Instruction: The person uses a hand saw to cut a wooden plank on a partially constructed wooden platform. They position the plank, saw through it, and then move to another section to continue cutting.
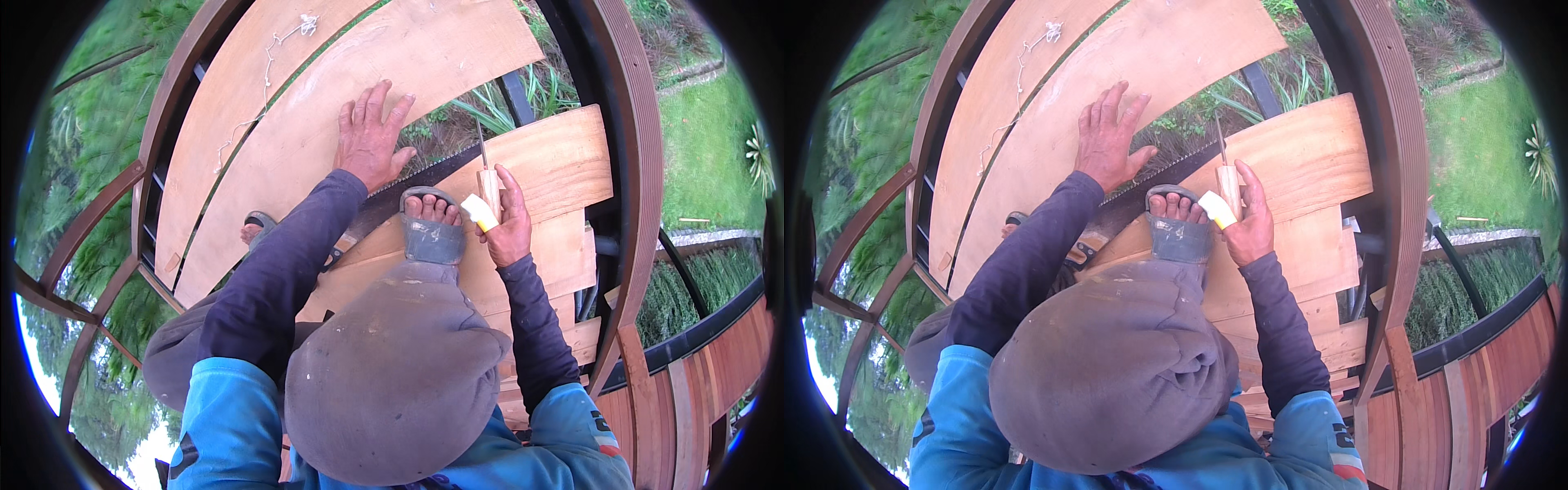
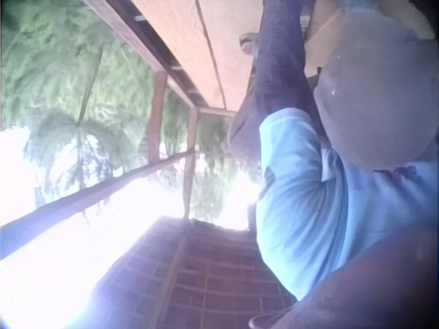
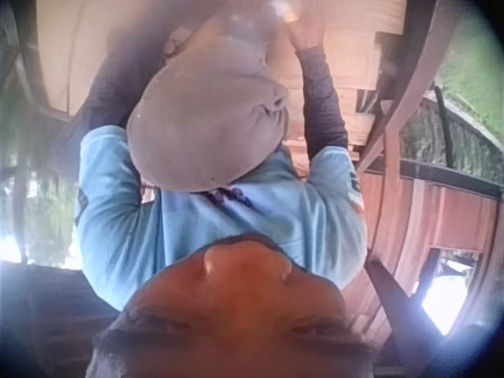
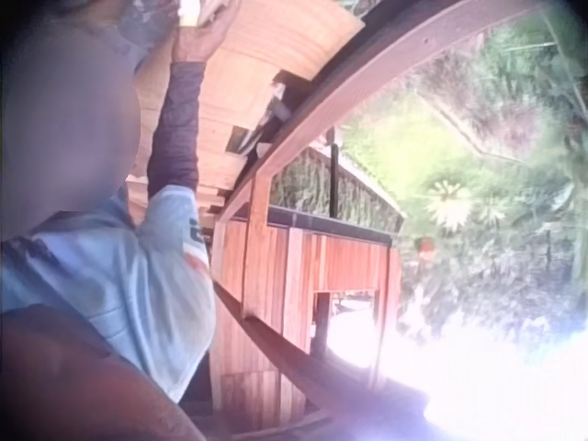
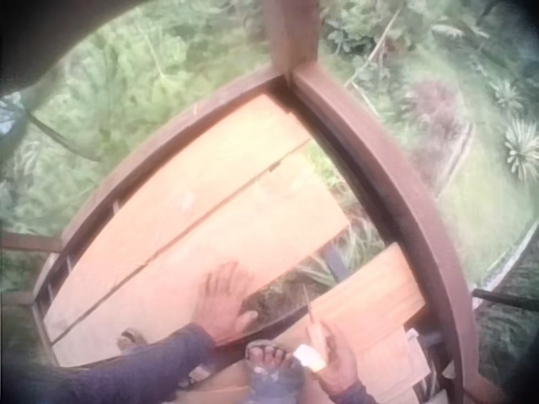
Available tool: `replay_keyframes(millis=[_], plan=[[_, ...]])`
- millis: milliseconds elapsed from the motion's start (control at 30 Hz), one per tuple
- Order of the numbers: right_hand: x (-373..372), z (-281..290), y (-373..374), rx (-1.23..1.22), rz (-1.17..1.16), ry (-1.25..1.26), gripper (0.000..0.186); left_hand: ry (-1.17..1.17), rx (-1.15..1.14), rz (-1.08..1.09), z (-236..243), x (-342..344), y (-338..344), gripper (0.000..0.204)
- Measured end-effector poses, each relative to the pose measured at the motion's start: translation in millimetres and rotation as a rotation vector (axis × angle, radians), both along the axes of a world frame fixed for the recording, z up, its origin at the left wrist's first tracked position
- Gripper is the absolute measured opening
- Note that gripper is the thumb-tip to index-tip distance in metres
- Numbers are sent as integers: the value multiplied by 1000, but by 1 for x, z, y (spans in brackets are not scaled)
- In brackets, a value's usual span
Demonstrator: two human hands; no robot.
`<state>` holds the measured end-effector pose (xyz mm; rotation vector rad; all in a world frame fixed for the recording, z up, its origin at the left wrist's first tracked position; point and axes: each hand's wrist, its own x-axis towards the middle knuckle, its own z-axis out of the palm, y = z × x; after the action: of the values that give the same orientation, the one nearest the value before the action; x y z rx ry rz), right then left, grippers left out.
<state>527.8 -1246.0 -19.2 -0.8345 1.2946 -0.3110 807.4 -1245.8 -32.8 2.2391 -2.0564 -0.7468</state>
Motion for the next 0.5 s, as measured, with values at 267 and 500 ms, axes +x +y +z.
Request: replay_keyframes(millis=[267,500], plan=[[-1,4,-12,-39,-56,-37,80,-236,86,-61,-36,25,-38,118],[4,4,16,-47,-141,3,79,-235,88,-102,-35,36,-46,120]])
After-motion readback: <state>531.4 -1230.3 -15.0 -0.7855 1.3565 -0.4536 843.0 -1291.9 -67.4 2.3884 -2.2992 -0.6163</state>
